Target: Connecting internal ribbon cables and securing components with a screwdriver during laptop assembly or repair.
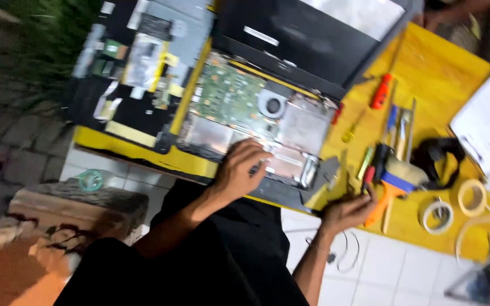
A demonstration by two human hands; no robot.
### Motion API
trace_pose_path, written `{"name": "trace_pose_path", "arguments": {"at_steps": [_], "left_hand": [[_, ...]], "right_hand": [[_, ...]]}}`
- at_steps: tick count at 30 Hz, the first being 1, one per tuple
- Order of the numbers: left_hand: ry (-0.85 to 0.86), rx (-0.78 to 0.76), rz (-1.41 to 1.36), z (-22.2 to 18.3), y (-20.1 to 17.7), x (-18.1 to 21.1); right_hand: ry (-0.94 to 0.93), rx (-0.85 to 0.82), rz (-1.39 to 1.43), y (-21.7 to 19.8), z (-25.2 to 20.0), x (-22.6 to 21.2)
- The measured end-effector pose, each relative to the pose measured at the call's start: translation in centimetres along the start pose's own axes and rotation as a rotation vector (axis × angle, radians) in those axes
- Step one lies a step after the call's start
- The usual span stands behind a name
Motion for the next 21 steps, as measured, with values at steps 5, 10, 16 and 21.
{"name": "trace_pose_path", "arguments": {"at_steps": [5, 10, 16, 21], "left_hand": [[-0.010, -0.008, -0.063, 0.4, 0.1, 0.2], [0.003, -0.013, -0.060, 0.5, 0.2, 0.4], [-0.055, -0.041, -0.051, 1.0, -0.2, 1.1], [-0.080, -0.069, -0.044, 1.2, -0.4, 1.6]], "right_hand": [[0.078, 0.001, 0.178, -1.6, 0.3, 4.4], [0.092, -0.029, 0.138, -3.0, 0.3, 7.6], [0.125, 0.032, 0.265, -2.6, 0.2, 7.1], [0.113, 0.053, 0.343, -2.0, 0.2, 6.1]]}}
Point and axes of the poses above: each hand's wrist, its own z-axis towards the middle knuckle, its own y-axis out of the palm, x = y × z, the point moved 2 cm from there along z, towards the middle knuckle, and after that the axes turned 2 degrees about -x, right-handed, at the moved point
